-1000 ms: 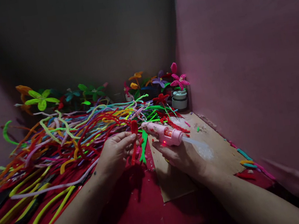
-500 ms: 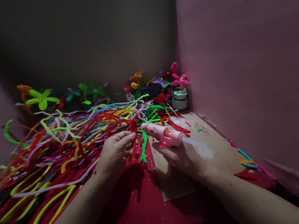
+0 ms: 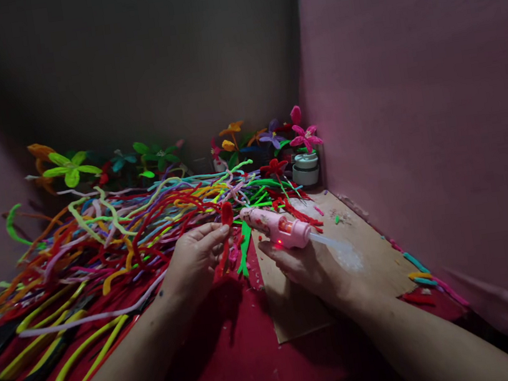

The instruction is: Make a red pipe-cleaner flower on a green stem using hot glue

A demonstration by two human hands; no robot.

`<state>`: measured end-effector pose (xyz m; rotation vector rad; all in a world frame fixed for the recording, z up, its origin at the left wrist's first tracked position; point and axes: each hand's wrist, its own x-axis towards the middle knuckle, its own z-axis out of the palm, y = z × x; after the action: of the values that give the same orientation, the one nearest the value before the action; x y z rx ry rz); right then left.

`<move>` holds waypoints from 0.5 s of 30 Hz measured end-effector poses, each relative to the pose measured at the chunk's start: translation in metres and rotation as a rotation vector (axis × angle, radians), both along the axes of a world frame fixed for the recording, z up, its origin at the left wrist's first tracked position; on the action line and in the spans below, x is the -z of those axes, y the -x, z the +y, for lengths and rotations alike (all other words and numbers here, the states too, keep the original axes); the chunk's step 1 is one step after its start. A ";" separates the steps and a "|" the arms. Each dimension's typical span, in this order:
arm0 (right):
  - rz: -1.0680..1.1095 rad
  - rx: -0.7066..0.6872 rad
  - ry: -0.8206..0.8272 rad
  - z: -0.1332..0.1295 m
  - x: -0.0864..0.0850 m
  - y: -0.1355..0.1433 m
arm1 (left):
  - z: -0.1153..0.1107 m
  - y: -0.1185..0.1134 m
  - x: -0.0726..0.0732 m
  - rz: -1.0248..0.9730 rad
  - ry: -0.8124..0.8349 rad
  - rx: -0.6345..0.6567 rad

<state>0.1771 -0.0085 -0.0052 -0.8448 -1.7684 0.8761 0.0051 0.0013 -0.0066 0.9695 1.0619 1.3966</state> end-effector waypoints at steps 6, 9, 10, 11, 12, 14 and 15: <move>-0.034 0.000 0.011 0.001 0.003 -0.002 | 0.001 0.000 0.001 -0.006 0.002 -0.004; -0.035 -0.040 -0.004 0.000 0.002 -0.002 | 0.001 0.001 0.002 -0.008 -0.003 0.001; -0.037 -0.054 0.003 0.000 0.001 -0.002 | 0.001 0.001 0.003 -0.008 -0.006 0.002; -0.035 -0.059 0.009 0.000 0.001 -0.002 | 0.001 0.002 0.003 -0.007 -0.008 0.003; -0.036 -0.059 0.011 0.000 0.000 -0.002 | 0.001 0.002 0.003 -0.008 -0.010 0.003; -0.038 -0.062 -0.002 0.001 0.000 -0.002 | 0.001 0.002 0.004 -0.009 -0.015 0.000; -0.035 -0.069 -0.016 0.001 0.001 -0.002 | 0.001 0.002 0.004 -0.010 -0.017 -0.003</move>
<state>0.1788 -0.0074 -0.0059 -0.7971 -1.8423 0.8961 0.0034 0.0021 -0.0102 0.9727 1.0458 1.4133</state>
